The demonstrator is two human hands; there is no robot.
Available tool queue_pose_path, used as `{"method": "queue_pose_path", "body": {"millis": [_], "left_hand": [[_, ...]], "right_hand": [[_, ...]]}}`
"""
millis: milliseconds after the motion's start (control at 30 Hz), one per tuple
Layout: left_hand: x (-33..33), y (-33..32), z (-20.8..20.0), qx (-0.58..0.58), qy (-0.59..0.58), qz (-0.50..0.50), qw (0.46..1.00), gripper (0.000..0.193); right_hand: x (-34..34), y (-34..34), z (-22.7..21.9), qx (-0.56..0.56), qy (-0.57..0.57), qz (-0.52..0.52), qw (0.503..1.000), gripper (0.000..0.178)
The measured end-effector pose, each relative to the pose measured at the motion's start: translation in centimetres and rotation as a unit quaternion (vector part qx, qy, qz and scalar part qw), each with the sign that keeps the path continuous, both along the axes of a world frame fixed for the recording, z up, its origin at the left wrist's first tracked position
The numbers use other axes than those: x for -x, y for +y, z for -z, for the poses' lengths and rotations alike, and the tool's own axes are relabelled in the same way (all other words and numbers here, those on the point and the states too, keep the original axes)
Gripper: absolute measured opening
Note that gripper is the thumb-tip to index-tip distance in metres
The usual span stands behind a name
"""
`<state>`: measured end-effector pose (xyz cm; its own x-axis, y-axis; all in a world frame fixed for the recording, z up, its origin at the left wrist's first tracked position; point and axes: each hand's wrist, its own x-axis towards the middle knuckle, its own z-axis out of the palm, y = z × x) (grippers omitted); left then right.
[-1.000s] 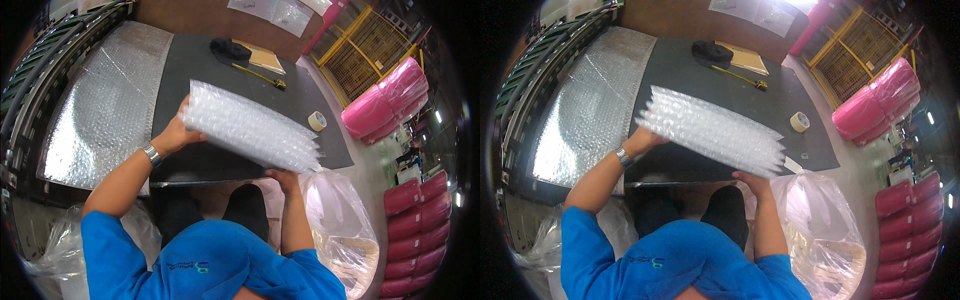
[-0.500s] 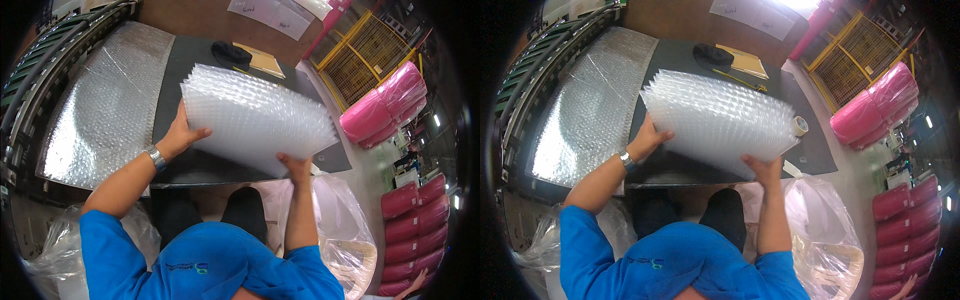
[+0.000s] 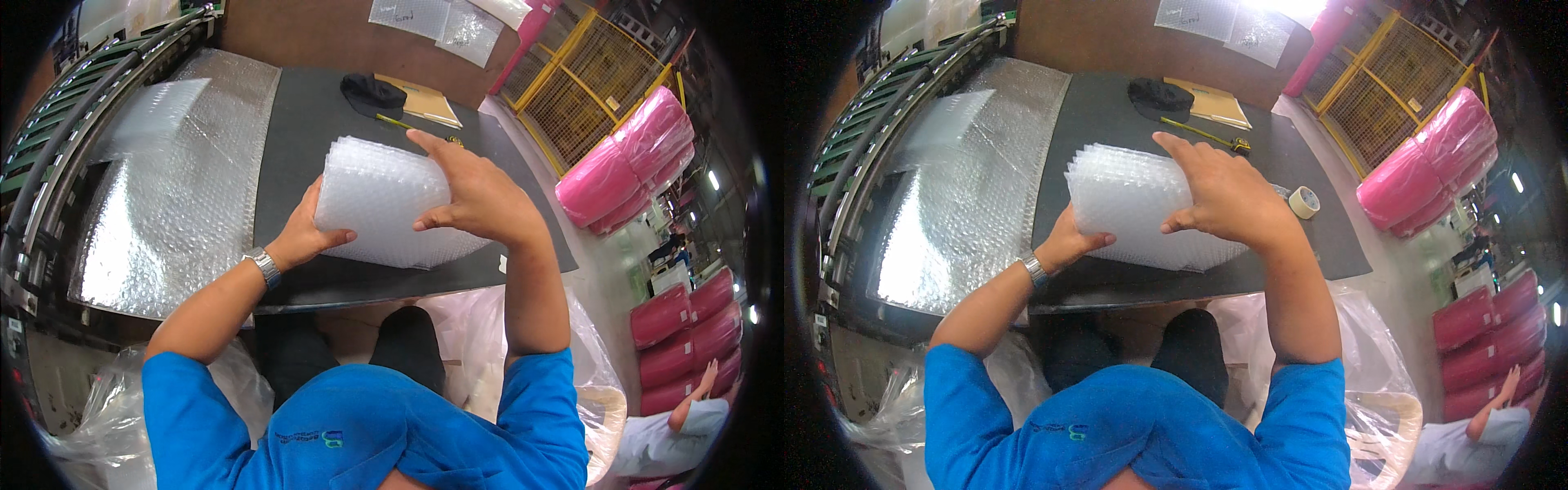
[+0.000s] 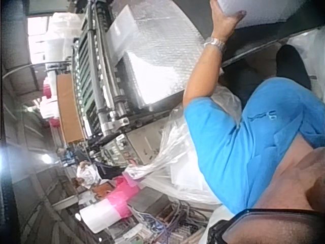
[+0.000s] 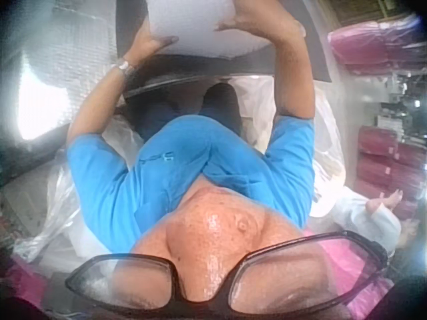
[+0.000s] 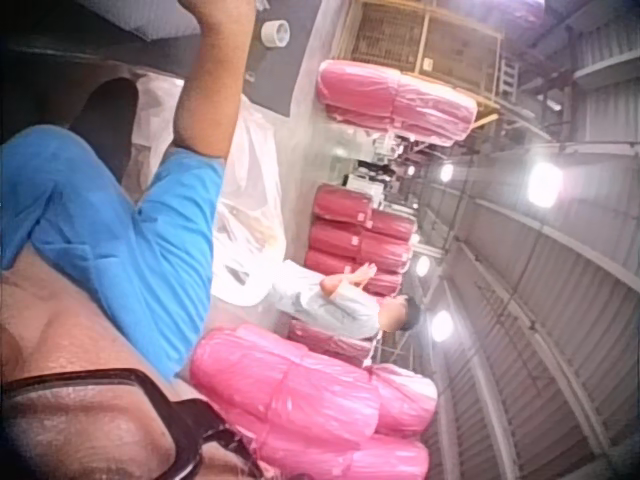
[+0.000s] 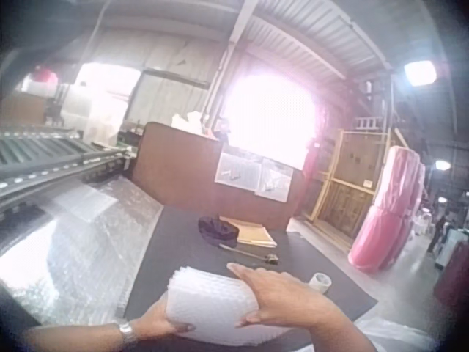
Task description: The person sits at a table and repeatedly picks up sheets of bubble wrap, aligns them, and stacks them into a pile. Another person occasionally walks by in the background.
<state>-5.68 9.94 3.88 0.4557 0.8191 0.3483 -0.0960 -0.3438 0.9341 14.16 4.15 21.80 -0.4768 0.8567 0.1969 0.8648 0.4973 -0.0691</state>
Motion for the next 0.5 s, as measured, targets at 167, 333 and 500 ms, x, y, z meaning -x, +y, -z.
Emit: {"method": "queue_pose_path", "body": {"millis": [167,333,500], "left_hand": [[0.0,0.0,0.7,0.055,-0.028,-0.024,0.998,0.064],[0.2,0.1,0.6,0.014,-0.032,-0.077,0.996,0.056],[0.3,0.2,-0.1,0.008,-0.029,-0.110,0.993,0.055]], "right_hand": [[-0.6,0.4,0.6,-0.127,0.045,-0.047,0.990,0.085],[-4.8,-0.8,2.4,-0.392,0.272,-0.008,0.879,0.063],[-11.0,-1.4,13.3,-0.245,0.503,0.180,0.809,0.045]]}}
